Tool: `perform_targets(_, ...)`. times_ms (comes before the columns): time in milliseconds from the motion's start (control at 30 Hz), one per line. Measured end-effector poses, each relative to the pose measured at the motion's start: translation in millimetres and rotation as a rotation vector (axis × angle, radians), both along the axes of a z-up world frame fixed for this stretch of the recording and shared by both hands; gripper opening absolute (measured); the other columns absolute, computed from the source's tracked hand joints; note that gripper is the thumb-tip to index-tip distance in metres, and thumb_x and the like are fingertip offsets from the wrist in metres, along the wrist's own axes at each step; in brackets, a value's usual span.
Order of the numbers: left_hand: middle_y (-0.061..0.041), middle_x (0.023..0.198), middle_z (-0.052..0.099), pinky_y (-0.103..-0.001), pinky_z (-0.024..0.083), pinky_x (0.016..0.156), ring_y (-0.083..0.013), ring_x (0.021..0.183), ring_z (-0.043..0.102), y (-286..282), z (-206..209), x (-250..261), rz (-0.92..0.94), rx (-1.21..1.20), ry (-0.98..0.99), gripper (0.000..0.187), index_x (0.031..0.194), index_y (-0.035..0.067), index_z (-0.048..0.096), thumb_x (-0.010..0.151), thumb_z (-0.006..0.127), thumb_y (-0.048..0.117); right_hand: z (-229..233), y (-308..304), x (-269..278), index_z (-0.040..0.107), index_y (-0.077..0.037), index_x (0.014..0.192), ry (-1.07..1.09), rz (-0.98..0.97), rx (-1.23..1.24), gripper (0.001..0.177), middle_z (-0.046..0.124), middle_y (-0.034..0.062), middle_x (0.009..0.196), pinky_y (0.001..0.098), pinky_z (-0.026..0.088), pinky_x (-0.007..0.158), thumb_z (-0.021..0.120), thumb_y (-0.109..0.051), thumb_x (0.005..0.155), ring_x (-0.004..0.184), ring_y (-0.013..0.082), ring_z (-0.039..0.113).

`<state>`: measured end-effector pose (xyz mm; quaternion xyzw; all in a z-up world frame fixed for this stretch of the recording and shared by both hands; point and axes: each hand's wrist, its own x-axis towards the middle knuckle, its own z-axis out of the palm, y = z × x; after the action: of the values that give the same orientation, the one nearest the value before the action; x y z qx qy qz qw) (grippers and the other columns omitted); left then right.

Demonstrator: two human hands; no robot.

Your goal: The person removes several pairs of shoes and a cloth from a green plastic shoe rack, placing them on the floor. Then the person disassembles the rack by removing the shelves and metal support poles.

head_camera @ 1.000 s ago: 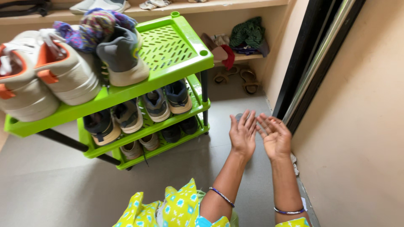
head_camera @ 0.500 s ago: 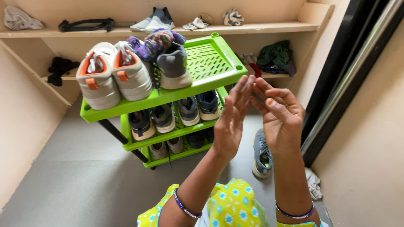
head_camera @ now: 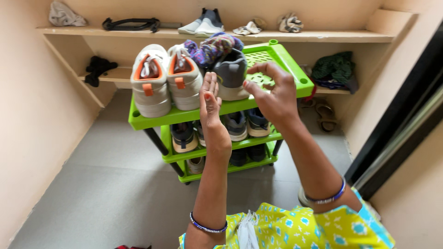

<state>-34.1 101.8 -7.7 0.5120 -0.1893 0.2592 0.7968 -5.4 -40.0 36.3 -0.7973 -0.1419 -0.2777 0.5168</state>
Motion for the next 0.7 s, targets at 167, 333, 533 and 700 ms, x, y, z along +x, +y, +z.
perform_targets(167,-0.017,0.171,0.031,-0.049,0.015,0.128,-0.031,0.16,0.026,23.2,-5.0,10.1,-0.002,-0.046,0.072,0.083,0.162,0.004,0.028,0.105,0.029,0.064,21.6,26.6,66.8,0.071,-0.01,0.119,-0.256,-0.121,-0.357,0.045,0.065,0.0209,0.124,0.0461,0.048,0.103,0.086,-0.026,0.08,0.119,0.0387,0.063)
perform_targets(333,-0.014,0.172,0.025,-0.048,0.014,0.127,-0.0294,0.16,0.022,27.8,-11.0,19.4,-0.085,-0.049,0.145,0.087,0.164,0.006,0.022,0.102,0.02,0.068,42.9,58.8,121.7,0.07,-0.023,0.126,-0.124,-0.126,-0.547,0.065,0.051,0.0289,0.132,0.0482,0.046,0.1,0.092,-0.032,0.065,0.118,0.0455,0.055)
perform_targets(533,-0.012,0.173,0.024,-0.047,0.013,0.126,-0.0293,0.161,0.02,31.0,-12.5,28.2,-0.156,-0.174,0.133,0.087,0.164,0.006,0.022,0.102,0.019,0.067,54.5,75.1,168.5,0.079,-0.023,0.105,0.028,-0.109,-0.755,0.041,0.064,0.0221,0.119,0.0445,0.054,0.091,0.085,-0.017,0.065,0.107,0.0361,0.065)
perform_targets(700,-0.013,0.173,0.024,-0.048,0.012,0.129,-0.0285,0.162,0.02,41.3,-12.8,24.0,-0.17,-0.17,0.092,0.086,0.165,0.006,0.022,0.104,0.019,0.066,59.8,89.6,181.5,0.077,-0.007,0.087,-0.475,0.072,-0.438,0.014,0.076,0.013,0.086,0.0362,0.063,0.077,0.074,0.0,0.076,0.084,0.0235,0.078)
